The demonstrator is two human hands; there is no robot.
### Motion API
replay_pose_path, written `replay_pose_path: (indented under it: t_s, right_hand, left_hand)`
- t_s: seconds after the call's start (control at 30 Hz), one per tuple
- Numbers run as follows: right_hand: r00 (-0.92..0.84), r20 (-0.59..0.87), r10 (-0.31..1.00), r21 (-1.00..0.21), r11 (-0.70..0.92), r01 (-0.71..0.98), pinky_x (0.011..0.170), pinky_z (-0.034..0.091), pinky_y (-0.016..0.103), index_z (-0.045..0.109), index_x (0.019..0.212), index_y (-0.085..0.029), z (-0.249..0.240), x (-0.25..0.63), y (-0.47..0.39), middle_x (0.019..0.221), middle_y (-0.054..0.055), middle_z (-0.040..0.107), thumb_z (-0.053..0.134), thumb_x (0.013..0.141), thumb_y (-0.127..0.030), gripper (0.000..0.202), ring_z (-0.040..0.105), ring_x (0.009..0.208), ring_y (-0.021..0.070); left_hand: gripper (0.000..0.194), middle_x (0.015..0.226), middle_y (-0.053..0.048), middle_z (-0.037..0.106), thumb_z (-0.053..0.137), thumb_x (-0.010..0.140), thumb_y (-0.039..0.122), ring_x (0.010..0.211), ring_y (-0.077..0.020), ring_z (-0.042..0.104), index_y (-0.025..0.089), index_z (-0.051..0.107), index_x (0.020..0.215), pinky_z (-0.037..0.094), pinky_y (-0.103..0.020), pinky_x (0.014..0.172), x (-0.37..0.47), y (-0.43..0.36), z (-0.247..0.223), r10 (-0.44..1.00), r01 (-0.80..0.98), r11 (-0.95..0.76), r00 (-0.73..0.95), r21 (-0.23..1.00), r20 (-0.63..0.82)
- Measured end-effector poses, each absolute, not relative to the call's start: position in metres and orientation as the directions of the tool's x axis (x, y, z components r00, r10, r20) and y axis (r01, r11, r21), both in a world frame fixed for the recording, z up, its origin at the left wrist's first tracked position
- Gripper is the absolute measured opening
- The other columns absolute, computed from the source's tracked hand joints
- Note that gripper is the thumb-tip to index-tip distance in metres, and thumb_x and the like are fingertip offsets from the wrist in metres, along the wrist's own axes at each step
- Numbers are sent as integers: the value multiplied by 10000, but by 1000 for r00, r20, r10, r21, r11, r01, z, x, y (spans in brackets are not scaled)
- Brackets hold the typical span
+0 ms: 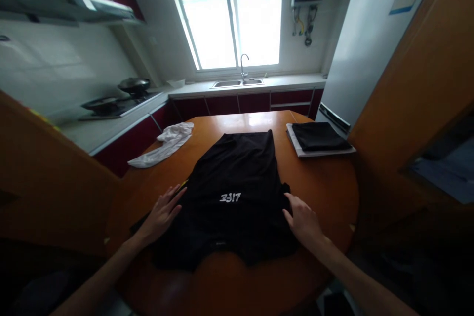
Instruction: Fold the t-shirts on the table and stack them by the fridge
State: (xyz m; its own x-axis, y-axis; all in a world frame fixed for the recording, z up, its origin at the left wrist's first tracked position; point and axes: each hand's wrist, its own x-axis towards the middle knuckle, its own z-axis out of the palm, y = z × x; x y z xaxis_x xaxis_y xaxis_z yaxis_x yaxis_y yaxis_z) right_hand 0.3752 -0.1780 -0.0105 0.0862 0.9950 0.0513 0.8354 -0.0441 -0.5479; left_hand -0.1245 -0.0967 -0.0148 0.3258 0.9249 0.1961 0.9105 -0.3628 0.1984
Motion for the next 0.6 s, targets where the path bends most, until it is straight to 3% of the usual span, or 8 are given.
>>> replay_pose_path:
  t_s: [0.17,0.3,0.4,0.5,0.6]
  right_hand:
    - [118,63,991,-666,-47,745,756,550,393,607,1291,-271,5,392,-177,920,85,724,468,886,-352,436,698,834,275]
    - [199,70,977,-579,-123,806,689,571,411,528,1414,-333,-10,425,-205,850,75,730,408,922,-391,509,712,774,290]
    - [205,20,979,-527,-164,834,773,585,452,626,1310,-362,-23,445,-221,954,75,765,446,903,-397,447,728,883,315]
    - [237,46,971,-583,-167,795,902,553,481,722,1122,-319,-15,453,-203,1115,97,757,473,903,-428,349,702,1043,337]
    - [214,48,976,-671,-127,730,893,545,444,723,1101,-252,9,443,-142,1074,115,758,524,884,-380,321,710,989,310]
  left_hand:
    - [568,1668,-38,266,335,1038,493,1550,-315,186,384,274,1592,187,-631,1210,-135,-107,-18,957,945,-278,257,172,135]
    - [583,1635,-81,346,366,1014,498,1532,-339,241,352,341,1578,262,-630,1179,-146,-114,-28,977,973,-184,165,141,133]
    - [606,1591,-110,421,393,986,525,1509,-374,286,305,412,1551,310,-633,1149,-144,-105,-22,986,982,-121,103,144,129]
    - [594,1537,-134,474,456,951,518,1463,-369,362,236,514,1470,335,-565,1166,-121,-72,4,960,960,-211,168,183,224]
    - [446,1397,-101,580,500,950,426,1307,-288,532,249,599,1347,398,-426,1148,-79,-21,31,900,873,-404,328,271,287]
